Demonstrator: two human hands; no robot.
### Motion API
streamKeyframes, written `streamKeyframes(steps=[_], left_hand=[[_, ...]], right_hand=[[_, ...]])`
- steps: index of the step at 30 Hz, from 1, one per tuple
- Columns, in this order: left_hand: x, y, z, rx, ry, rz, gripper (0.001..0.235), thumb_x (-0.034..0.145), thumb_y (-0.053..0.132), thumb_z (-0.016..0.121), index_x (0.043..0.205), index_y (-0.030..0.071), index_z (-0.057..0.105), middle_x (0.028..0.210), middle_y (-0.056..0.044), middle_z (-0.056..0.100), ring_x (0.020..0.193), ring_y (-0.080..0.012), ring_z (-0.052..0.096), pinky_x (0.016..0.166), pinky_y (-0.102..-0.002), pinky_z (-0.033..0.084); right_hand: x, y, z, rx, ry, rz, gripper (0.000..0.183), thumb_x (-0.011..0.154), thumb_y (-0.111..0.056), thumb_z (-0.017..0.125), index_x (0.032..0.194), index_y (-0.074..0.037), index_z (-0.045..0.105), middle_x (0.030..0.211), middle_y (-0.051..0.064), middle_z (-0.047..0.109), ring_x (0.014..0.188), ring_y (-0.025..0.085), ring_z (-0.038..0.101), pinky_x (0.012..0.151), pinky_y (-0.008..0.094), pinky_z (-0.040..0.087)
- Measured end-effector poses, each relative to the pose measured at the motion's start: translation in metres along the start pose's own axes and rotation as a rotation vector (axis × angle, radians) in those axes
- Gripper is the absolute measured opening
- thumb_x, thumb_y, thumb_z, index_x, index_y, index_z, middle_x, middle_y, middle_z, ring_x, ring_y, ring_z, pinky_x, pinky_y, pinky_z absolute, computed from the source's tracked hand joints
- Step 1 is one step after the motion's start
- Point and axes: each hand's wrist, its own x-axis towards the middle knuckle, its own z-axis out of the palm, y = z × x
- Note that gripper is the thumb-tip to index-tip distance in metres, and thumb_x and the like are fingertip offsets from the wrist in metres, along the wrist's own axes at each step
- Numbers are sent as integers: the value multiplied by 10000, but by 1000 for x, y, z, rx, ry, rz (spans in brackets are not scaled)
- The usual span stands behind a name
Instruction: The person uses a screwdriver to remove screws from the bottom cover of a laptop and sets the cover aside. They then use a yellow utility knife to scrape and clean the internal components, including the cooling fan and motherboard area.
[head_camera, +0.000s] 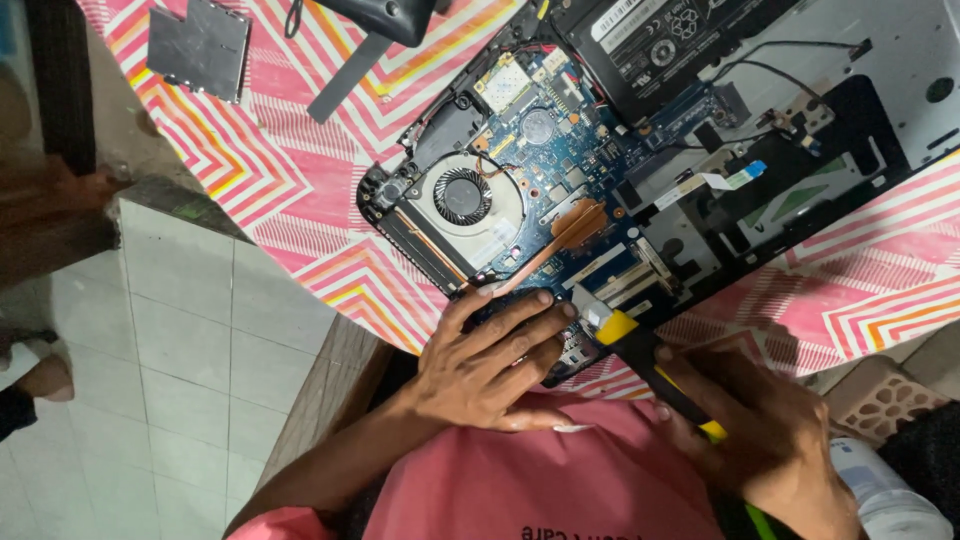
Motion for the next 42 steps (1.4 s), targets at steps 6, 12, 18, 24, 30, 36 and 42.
streamKeyframes(steps=[6, 12, 18, 24, 30, 36, 42], left_hand=[[0, -2, -2, -26, 20, 26, 601, 967, 698, 515, 964, 117, 669, 1278, -112, 694, 1238, -262, 656, 1116, -474, 321], [2, -2, -6, -20, -9, -4, 642, 1001, 633, 419, 1083, 63, 704, 1263, -120, 699, 1205, -238, 673, 1084, -479, 386], [-2, -4, -4, -95, 8, -16, 593, 976, 609, 557, 1113, 42, 664, 1259, -146, 701, 1181, -270, 705, 1107, -505, 353], [-9, -4, 2, -112, -26, -18, 596, 985, 624, 511, 1041, 43, 628, 1297, -165, 676, 1223, -286, 681, 1135, -564, 263], [-10, -3, 5, -64, -77, -40, 590, 1016, 628, 431, 1020, 75, 638, 1397, -133, 608, 1295, -237, 617, 1166, -546, 210], [-4, -4, 2, -126, -6, -11, 573, 1034, 577, 380, 982, 52, 603, 1327, -194, 644, 1227, -308, 660, 1122, -507, 297], [-4, -3, 1, -81, 43, -17, 580, 1032, 572, 393, 898, 58, 624, 1227, -165, 711, 1167, -302, 705, 1096, -508, 347]], right_hand=[[-18, -5, 18, -14, -25, 184, 460, 769, -308, 732, 1218, -223, 682, 1164, 40, 723, 928, 241, 729, 689, 417, 570], [-15, -34, 30, 0, 151, 177, 431, 816, -236, 758, 1235, -157, 693, 1212, 48, 713, 1007, 167, 714, 896, 333, 533], [-15, -43, 39, 73, 220, 155, 390, 809, -227, 777, 1157, -61, 712, 1150, 93, 710, 967, 179, 724, 914, 337, 582], [-9, -56, 42, 131, 275, 195, 409, 826, -152, 766, 1198, -8, 677, 1083, 139, 684, 911, 252, 701, 850, 333, 576], [-14, -51, 50, 77, 324, 163, 376, 841, -169, 748, 1171, 2, 691, 1116, 158, 696, 950, 267, 706, 998, 415, 498], [-13, -39, 43, 149, 287, 90, 423, 829, -166, 772, 1202, 4, 667, 1142, 141, 682, 934, 242, 699, 848, 339, 584], [-10, -42, 39, 155, 237, 157, 395, 824, -169, 766, 1186, -36, 683, 1148, 134, 685, 965, 227, 722, 843, 317, 589]])
